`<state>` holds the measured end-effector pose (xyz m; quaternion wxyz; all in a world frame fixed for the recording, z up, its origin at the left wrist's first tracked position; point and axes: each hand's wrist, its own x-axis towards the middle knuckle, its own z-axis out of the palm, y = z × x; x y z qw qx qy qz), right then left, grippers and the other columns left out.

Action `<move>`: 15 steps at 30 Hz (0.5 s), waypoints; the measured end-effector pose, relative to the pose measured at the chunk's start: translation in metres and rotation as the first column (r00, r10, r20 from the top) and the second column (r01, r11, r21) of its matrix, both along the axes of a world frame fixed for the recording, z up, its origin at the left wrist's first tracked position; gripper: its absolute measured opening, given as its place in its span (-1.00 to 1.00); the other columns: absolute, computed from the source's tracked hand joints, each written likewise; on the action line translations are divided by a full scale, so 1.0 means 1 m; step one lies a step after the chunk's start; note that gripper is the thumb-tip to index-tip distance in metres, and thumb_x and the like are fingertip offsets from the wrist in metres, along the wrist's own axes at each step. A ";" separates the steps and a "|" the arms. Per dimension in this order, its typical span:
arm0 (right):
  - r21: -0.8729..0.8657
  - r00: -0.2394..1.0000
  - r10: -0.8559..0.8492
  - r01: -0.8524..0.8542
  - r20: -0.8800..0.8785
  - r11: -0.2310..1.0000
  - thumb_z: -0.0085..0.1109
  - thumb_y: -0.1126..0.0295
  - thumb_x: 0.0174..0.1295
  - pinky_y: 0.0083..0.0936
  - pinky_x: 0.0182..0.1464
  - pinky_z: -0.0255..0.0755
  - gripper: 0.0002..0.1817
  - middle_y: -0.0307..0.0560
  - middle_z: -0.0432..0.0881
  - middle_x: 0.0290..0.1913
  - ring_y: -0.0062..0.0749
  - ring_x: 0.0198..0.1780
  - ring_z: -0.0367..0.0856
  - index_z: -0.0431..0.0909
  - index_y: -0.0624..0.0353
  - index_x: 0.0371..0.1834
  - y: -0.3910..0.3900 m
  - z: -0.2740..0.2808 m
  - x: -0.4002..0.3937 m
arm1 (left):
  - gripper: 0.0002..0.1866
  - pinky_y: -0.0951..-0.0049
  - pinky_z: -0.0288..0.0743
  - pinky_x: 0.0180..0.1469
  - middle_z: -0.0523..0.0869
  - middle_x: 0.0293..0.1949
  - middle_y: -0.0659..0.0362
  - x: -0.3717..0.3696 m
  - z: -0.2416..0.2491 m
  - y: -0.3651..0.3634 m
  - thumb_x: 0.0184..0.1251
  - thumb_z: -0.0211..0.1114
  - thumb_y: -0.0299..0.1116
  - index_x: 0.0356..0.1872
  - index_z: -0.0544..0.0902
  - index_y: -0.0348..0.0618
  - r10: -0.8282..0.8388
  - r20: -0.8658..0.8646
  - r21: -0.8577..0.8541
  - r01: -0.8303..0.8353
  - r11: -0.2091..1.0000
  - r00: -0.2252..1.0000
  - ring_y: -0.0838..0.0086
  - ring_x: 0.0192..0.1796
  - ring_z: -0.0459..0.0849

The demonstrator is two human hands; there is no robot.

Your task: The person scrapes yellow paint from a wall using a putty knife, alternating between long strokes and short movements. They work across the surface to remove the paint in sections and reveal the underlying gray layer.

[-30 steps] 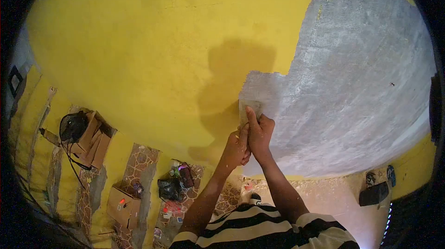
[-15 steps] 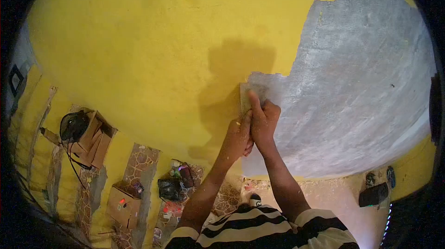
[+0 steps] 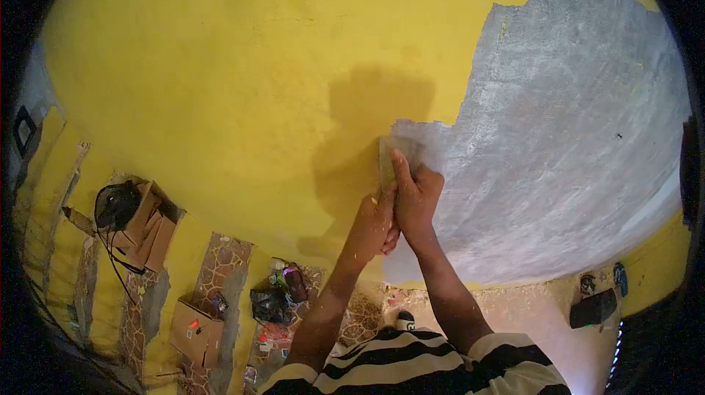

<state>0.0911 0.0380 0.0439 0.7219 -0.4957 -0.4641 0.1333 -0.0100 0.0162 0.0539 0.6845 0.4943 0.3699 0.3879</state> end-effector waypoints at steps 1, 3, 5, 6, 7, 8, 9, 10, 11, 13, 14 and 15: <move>-0.014 0.997 -0.036 0.037 0.070 0.999 0.26 0.29 0.32 -0.52 -0.64 0.05 -0.48 -0.31 0.30 -0.79 -0.71 -0.65 0.15 0.36 0.30 -0.77 -0.003 -0.007 0.000 | -0.52 0.49 0.09 -0.82 0.24 -0.84 0.30 -0.002 -0.012 -0.003 0.54 -0.11 0.10 -0.41 0.36 -0.12 -0.033 -0.031 -0.032 0.032 0.999 0.999 0.57 -0.87 0.21; -0.047 1.000 -0.011 0.013 0.028 0.999 0.25 0.29 0.32 -0.52 -0.64 0.05 -0.49 -0.30 0.30 -0.79 -0.71 -0.64 0.15 0.36 0.31 -0.76 -0.017 -0.014 -0.005 | -0.52 0.49 0.08 -0.83 0.24 -0.83 0.30 -0.003 -0.031 -0.009 0.55 -0.12 0.08 -0.43 0.36 -0.13 -0.077 -0.002 -0.053 0.077 0.996 0.997 0.58 -0.87 0.21; -0.088 1.000 0.010 -0.011 -0.017 0.996 0.25 0.28 0.32 -0.52 -0.64 0.06 -0.49 -0.29 0.30 -0.79 -0.71 -0.64 0.16 0.37 0.33 -0.75 -0.016 -0.015 -0.003 | -0.51 0.49 0.08 -0.83 0.24 -0.84 0.30 -0.001 -0.036 -0.004 0.56 -0.13 0.07 -0.45 0.36 -0.13 -0.070 -0.014 -0.052 0.069 0.996 0.997 0.58 -0.87 0.21; -0.098 0.998 -0.009 0.015 0.061 0.995 0.25 0.27 0.31 -0.45 -0.64 0.12 -0.51 -0.13 0.33 -0.79 -0.60 -0.70 0.20 0.42 0.36 -0.72 -0.010 -0.017 0.001 | -0.50 0.49 0.07 -0.83 0.24 -0.84 0.30 0.000 -0.035 -0.005 0.56 -0.13 0.06 -0.48 0.36 -0.13 -0.062 -0.032 -0.058 0.060 0.997 0.998 0.58 -0.87 0.20; -0.107 0.990 -0.026 0.041 0.138 0.993 0.26 0.25 0.30 -0.39 -0.63 0.17 -0.52 0.04 0.37 -0.79 -0.50 -0.75 0.24 0.46 0.39 -0.69 -0.006 -0.017 0.004 | -0.50 0.49 0.07 -0.83 0.24 -0.84 0.30 0.000 -0.032 -0.004 0.56 -0.13 0.06 -0.48 0.36 -0.13 -0.065 -0.035 -0.066 0.063 0.996 0.997 0.58 -0.87 0.20; -0.112 0.990 -0.029 0.044 0.135 0.993 0.26 0.25 0.30 -0.39 -0.63 0.17 -0.52 0.04 0.37 -0.79 -0.50 -0.75 0.24 0.46 0.39 -0.69 -0.005 -0.016 0.004 | -0.48 0.48 0.07 -0.83 0.24 -0.84 0.29 0.001 -0.025 -0.003 0.56 -0.13 0.07 -0.50 0.36 -0.14 -0.043 -0.002 -0.095 0.043 0.995 0.999 0.58 -0.87 0.20; -0.105 0.996 -0.004 0.014 0.095 0.994 0.25 0.26 0.30 -0.39 -0.63 0.19 -0.54 0.05 0.39 -0.78 -0.49 -0.75 0.26 0.48 0.39 -0.66 -0.004 -0.012 0.003 | -0.47 0.48 0.07 -0.83 0.24 -0.84 0.29 0.002 -0.019 -0.002 0.56 -0.13 0.07 -0.52 0.35 -0.14 -0.019 0.031 -0.121 0.023 0.992 0.999 0.58 -0.87 0.20; -0.095 0.998 0.022 -0.017 0.053 0.995 0.25 0.26 0.30 -0.39 -0.62 0.20 -0.55 0.06 0.41 -0.76 -0.48 -0.75 0.27 0.49 0.40 -0.64 -0.004 -0.009 0.001 | -0.47 0.48 0.07 -0.83 0.24 -0.84 0.29 0.002 -0.021 -0.002 0.56 -0.13 0.07 -0.52 0.35 -0.14 -0.021 0.030 -0.122 0.024 0.992 0.999 0.58 -0.87 0.20; -0.093 0.998 0.023 -0.018 0.054 0.995 0.25 0.26 0.30 -0.39 -0.62 0.20 -0.55 0.06 0.41 -0.76 -0.48 -0.75 0.27 0.49 0.40 -0.64 -0.007 -0.007 0.000 | -0.48 0.48 0.07 -0.83 0.25 -0.84 0.29 0.001 -0.023 -0.002 0.56 -0.13 0.07 -0.50 0.35 -0.14 -0.033 0.028 -0.076 0.035 0.997 0.999 0.58 -0.87 0.21; -0.032 1.000 -0.004 0.005 0.030 0.999 0.23 0.29 0.33 -0.52 -0.64 0.06 -0.49 -0.25 0.32 -0.80 -0.69 -0.67 0.17 0.39 0.34 -0.75 -0.013 -0.008 -0.005 | -0.50 0.48 0.08 -0.83 0.25 -0.84 0.28 -0.002 -0.029 -0.004 0.56 -0.13 0.06 -0.48 0.35 -0.13 -0.041 0.025 -0.028 0.042 0.999 0.999 0.57 -0.87 0.21; -0.031 1.000 -0.002 0.003 0.030 1.000 0.23 0.29 0.33 -0.52 -0.64 0.06 -0.49 -0.25 0.32 -0.80 -0.69 -0.67 0.17 0.39 0.34 -0.75 -0.012 -0.012 -0.005 | -0.50 0.48 0.08 -0.83 0.25 -0.84 0.28 -0.003 -0.032 -0.005 0.56 -0.12 0.07 -0.47 0.36 -0.13 -0.071 0.005 -0.054 0.071 0.996 0.997 0.57 -0.87 0.22; -0.018 1.000 0.013 -0.013 -0.022 1.000 0.23 0.29 0.33 -0.52 -0.63 0.07 -0.50 -0.26 0.33 -0.80 -0.69 -0.67 0.18 0.39 0.34 -0.74 -0.011 -0.015 -0.006 | -0.50 0.48 0.09 -0.83 0.25 -0.84 0.28 -0.003 -0.034 -0.005 0.55 -0.12 0.09 -0.45 0.36 -0.13 -0.102 -0.013 -0.082 0.100 0.992 0.995 0.57 -0.87 0.22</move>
